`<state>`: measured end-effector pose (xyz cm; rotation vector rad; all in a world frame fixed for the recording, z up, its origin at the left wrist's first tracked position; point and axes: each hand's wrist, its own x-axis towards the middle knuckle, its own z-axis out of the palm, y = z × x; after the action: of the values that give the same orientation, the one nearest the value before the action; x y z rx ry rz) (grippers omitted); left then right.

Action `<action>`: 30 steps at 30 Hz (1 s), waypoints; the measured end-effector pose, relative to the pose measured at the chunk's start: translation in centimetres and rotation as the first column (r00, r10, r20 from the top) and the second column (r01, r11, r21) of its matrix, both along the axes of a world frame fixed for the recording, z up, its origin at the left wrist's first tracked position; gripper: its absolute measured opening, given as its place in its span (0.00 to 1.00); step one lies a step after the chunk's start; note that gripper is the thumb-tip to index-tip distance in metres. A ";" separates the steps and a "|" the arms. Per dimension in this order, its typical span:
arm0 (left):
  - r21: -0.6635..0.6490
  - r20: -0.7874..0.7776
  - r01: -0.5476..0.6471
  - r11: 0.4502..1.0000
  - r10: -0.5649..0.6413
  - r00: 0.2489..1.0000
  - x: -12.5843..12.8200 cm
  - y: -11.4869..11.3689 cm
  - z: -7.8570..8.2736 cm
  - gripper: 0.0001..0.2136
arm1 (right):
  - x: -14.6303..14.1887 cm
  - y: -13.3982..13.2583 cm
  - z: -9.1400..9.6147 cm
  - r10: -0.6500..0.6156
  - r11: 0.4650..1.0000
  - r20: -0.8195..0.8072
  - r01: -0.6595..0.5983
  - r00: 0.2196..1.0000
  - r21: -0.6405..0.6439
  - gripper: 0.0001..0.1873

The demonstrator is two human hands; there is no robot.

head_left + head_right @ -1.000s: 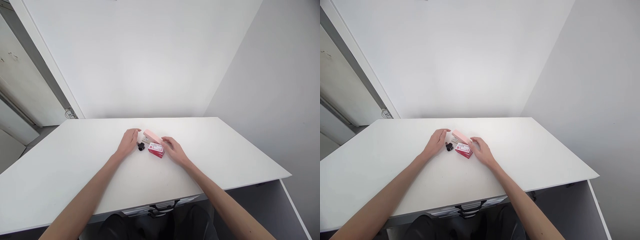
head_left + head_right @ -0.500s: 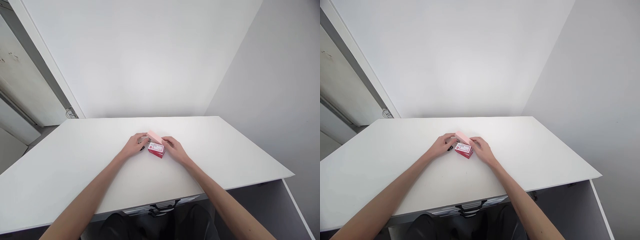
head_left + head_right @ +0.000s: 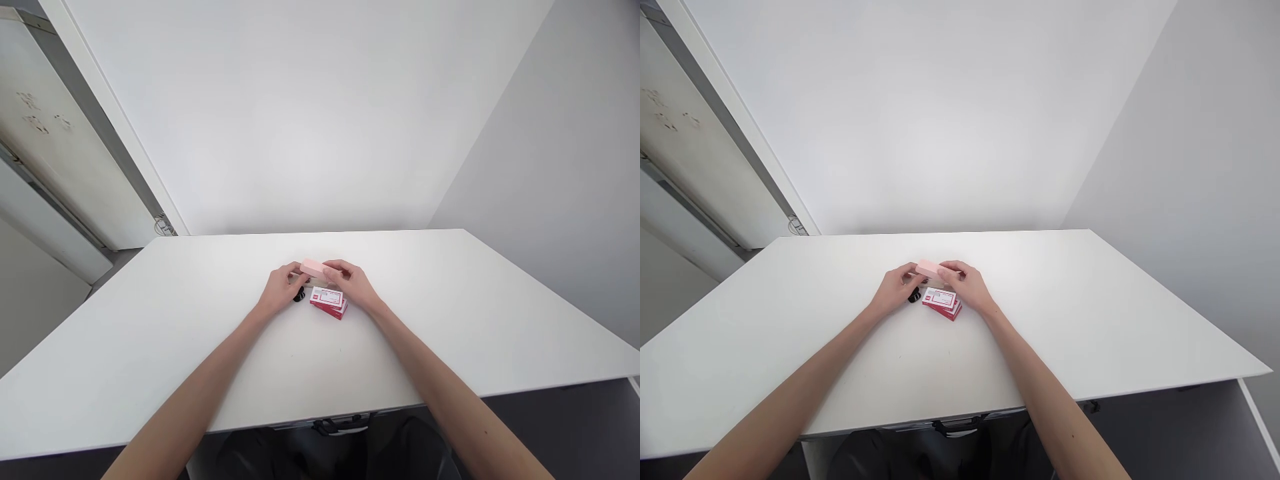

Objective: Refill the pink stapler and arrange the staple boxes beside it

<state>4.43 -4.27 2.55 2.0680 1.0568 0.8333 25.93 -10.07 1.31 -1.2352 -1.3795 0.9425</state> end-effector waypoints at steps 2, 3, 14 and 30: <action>0.008 -0.014 -0.011 1.000 0.011 1.000 0.1 0.0 0.0 0.16 | 0.0 0.2 0.4 0.050 0.998 -0.008 -0.050 0.999 -0.028 0.22; 0.010 -0.021 -0.016 1.000 0.016 1.000 0.2 0.0 0.1 0.17 | 0.0 0.3 0.6 0.068 0.997 -0.005 -0.068 0.998 -0.045 0.23; 0.024 -0.049 -0.010 1.000 0.011 0.999 0.5 0.2 -0.5 0.16 | 0.6 0.9 0.1 0.086 0.995 -0.012 -0.086 0.996 -0.041 0.23; 0.010 -0.018 -0.012 1.000 0.012 1.000 0.9 -0.3 0.0 0.14 | 0.0 1.1 0.2 0.105 0.993 -0.170 -0.112 0.980 -0.030 0.25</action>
<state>5.28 -4.53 2.51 2.0832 1.0772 0.8291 25.97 -9.01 1.55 -1.0911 -1.3097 1.1292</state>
